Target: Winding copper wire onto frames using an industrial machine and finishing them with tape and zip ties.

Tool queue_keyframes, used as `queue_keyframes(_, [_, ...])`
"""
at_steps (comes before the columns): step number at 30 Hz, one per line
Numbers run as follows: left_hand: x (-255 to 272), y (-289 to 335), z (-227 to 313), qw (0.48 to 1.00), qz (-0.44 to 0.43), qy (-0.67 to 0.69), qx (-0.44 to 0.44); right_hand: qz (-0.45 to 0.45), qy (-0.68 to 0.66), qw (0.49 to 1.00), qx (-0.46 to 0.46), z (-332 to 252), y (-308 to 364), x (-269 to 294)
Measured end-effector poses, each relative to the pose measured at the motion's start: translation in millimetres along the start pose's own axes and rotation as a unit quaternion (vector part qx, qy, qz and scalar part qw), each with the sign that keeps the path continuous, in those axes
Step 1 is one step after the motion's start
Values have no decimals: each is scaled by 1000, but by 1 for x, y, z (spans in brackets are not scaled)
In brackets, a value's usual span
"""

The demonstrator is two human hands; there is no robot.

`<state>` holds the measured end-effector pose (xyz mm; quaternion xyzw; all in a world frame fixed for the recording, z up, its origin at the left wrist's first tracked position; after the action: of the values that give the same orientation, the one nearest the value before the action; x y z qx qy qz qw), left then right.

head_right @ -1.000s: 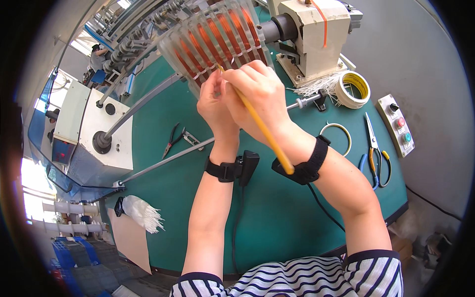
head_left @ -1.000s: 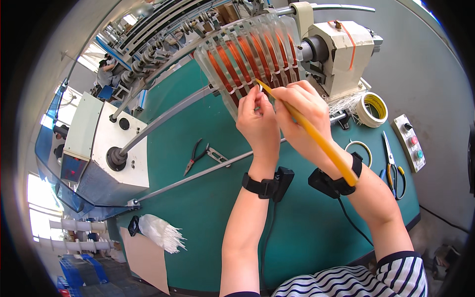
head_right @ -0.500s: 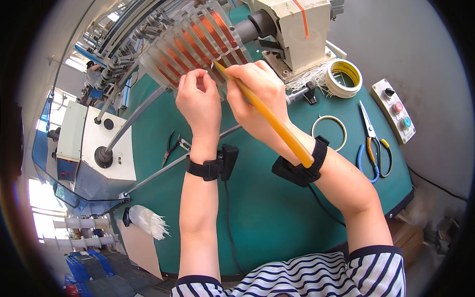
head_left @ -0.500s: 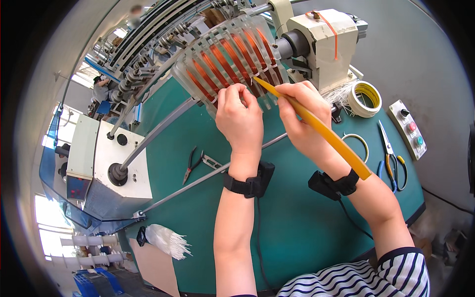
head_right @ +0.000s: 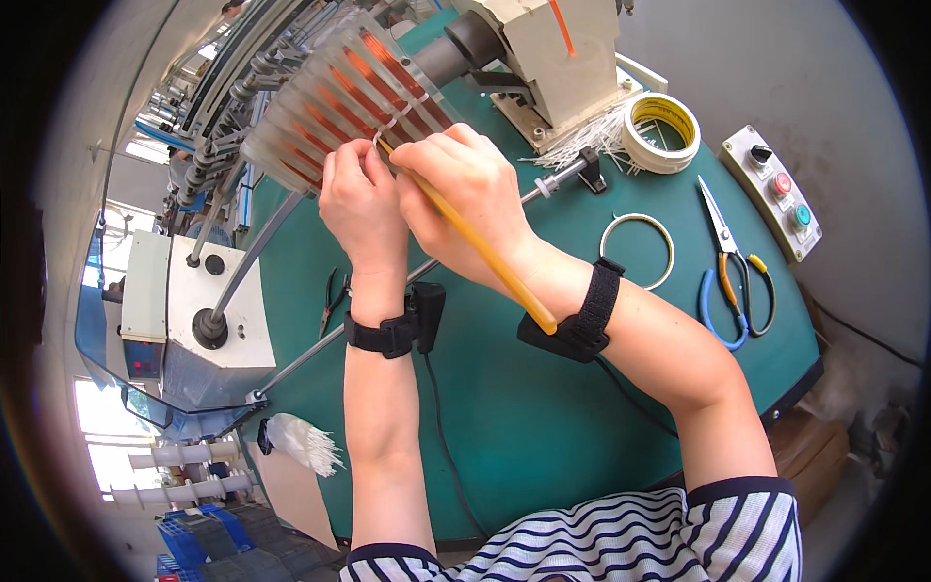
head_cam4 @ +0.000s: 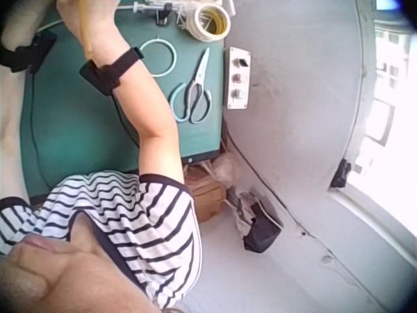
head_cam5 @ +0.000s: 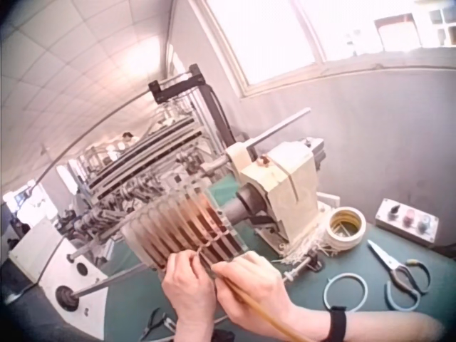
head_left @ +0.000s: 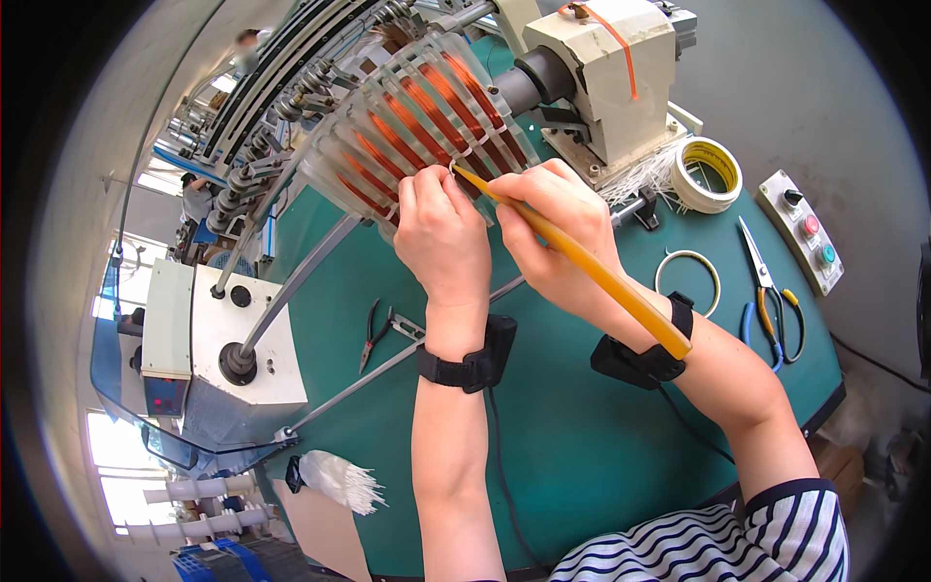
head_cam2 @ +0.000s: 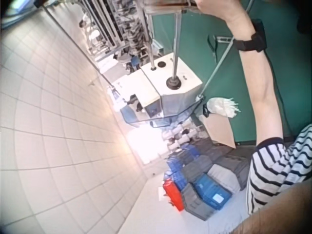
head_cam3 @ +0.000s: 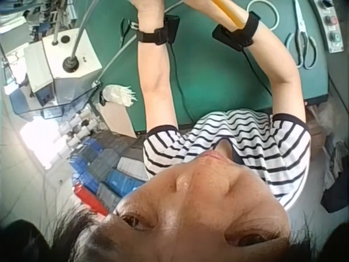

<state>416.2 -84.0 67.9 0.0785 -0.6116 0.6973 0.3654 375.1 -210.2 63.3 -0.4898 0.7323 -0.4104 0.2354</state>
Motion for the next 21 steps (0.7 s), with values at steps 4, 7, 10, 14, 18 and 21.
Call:
queue_keyframes(4, [-1,0,0,1000,2,-4,-6,-4,-3,1000,9,-1,0,0])
queue_keyframes(7, [-1,2,1,1000,12,-5,-7,-13,0,1000,22,-1,0,3])
queue_keyframes(10, [-2,2,2,999,15,-13,29,0,1,1000,10,-3,-3,10])
queue_keyframes(14, [-8,3,-5,999,8,-5,46,-1,1,1000,27,-9,-5,10])
queue_keyframes(18, [13,18,-10,997,65,47,-1,-18,3,1000,25,-15,-6,5])
queue_keyframes(21, [14,32,-4,990,70,-1,-124,-39,9,999,29,-17,-6,-2])
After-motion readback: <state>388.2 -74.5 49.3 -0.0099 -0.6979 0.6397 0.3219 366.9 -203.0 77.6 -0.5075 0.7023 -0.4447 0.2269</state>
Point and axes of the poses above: each hand's wrist, its own y-axis away from the middle knuckle, its own x-axis out of the back of the hand, z = x × y, the point moved 7 cm from there along -y, towards the middle knuckle, and after that the axes turned 1 degree about z, right-handed, at the moved point
